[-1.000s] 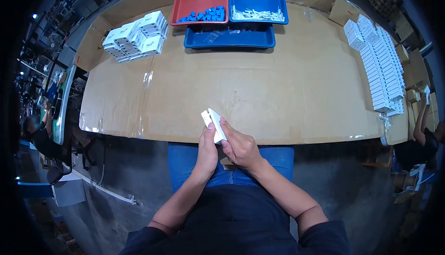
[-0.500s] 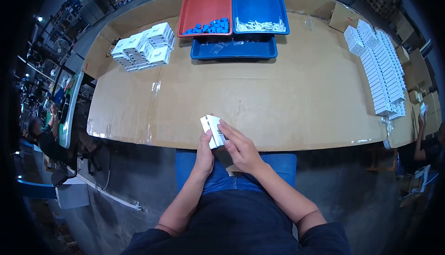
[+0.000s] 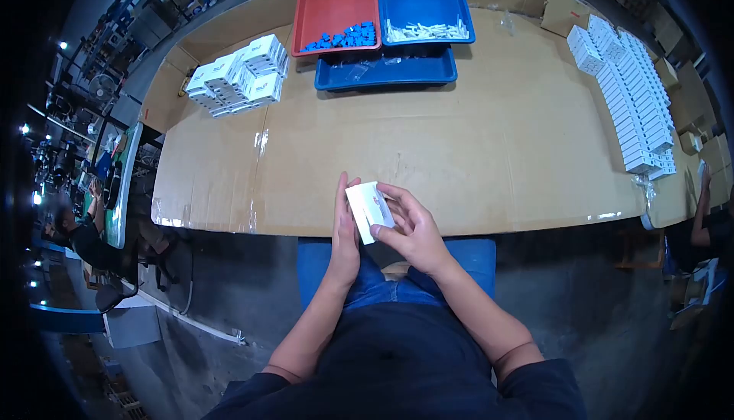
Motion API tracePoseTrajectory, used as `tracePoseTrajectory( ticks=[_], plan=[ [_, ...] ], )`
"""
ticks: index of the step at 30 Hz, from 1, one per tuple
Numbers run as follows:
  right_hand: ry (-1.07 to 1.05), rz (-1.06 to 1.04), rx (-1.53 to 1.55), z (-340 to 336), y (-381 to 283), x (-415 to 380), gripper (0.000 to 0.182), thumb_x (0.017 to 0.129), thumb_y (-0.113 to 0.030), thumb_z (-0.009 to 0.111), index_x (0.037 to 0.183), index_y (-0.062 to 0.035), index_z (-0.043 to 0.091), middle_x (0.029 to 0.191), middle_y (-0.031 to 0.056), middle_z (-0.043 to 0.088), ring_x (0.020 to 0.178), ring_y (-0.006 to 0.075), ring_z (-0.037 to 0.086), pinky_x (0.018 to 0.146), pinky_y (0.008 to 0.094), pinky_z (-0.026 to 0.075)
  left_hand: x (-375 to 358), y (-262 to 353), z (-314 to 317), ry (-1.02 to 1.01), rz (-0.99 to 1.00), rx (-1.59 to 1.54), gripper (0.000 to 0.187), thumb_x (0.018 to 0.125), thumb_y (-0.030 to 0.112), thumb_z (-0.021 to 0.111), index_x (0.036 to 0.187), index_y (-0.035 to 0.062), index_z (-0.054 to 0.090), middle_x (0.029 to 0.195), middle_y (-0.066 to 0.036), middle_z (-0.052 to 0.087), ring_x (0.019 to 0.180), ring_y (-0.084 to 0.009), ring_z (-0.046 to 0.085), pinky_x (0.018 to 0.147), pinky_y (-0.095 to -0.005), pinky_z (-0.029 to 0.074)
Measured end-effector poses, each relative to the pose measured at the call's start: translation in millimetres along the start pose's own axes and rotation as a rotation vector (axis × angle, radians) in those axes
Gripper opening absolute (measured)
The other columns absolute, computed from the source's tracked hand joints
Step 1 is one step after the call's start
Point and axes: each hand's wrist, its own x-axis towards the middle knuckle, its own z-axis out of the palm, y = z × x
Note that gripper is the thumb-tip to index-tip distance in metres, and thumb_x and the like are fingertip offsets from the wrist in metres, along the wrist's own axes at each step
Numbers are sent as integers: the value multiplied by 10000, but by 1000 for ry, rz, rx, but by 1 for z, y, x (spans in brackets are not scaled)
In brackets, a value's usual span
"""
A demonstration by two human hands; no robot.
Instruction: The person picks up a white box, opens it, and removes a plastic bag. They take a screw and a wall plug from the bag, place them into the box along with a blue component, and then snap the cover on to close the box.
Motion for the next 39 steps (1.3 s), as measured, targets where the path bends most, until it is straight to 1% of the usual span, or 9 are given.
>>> tracePoseTrajectory(
  ticks=[1,2,4,7,10,12,21,29,39],
  plan=[
    [2,6,1,2,6,-2,553,936,-39,701,1458,4,522,1489,154,534,1388,240,513,1143,383,430,-2,0,2,36,-112,-76,867,1073,583,410,1668,55,65,1604,-224,341,1486,-318,367,1225,-421,291],
    [-21,-86,-141,3,12,-1,573,921,-48,709,1459,-1,519,1541,181,471,1426,269,476,1164,400,408,-6,1,5,-15,-170,-186,780,1110,576,283,1663,54,111,1593,-209,349,1473,-302,374,1208,-412,308],
    [-49,-243,-490,6,6,-4,615,879,-62,724,1456,4,520,1615,242,365,1498,351,392,1207,434,355,-6,4,15,38,-149,-175,772,1112,570,290,1662,54,124,1583,-202,360,1466,-296,380,1205,-411,312],
    [16,-320,-711,18,1,-12,588,892,-63,714,1445,16,531,1591,243,404,1483,371,417,1205,431,357,-7,4,19,119,-124,-166,844,1067,664,318,1664,98,133,1554,-164,409,1432,-275,422,1188,-415,346],
    [21,-340,-588,24,10,-12,548,932,-71,700,1447,31,542,1565,254,464,1445,372,480,1182,426,393,-10,7,18,122,-39,-94,855,1063,666,335,1661,88,137,1550,-175,405,1454,-274,393,1208,-415,310],
    [18,-372,-562,25,11,-11,539,947,-68,690,1456,31,542,1557,259,480,1435,373,497,1171,422,408,-8,13,20,144,17,-173,762,1110,556,327,1648,42,166,1577,-224,376,1479,-301,367,1227,-419,270],
    [-106,-500,-654,15,17,-5,536,986,-52,636,1484,83,491,1559,301,454,1444,404,478,1158,407,422,-9,7,12,145,56,-162,873,1069,631,379,1618,-21,190,1548,-231,394,1458,-303,384,1217,-417,281],
    [-136,-408,-501,24,29,0,525,1030,-45,569,1521,84,434,1606,303,381,1496,396,400,1197,410,363,-10,0,6,188,82,-140,916,1055,662,373,1621,-27,159,1556,-226,383,1465,-303,372,1220,-417,273],
    [-178,-354,-368,21,37,2,556,1036,-65,573,1543,76,396,1652,291,305,1563,370,271,1245,427,273,-4,-5,11,233,122,-118,988,1031,685,408,1622,-46,105,1580,-245,340,1488,-325,339,1238,-439,230]
  ],
)
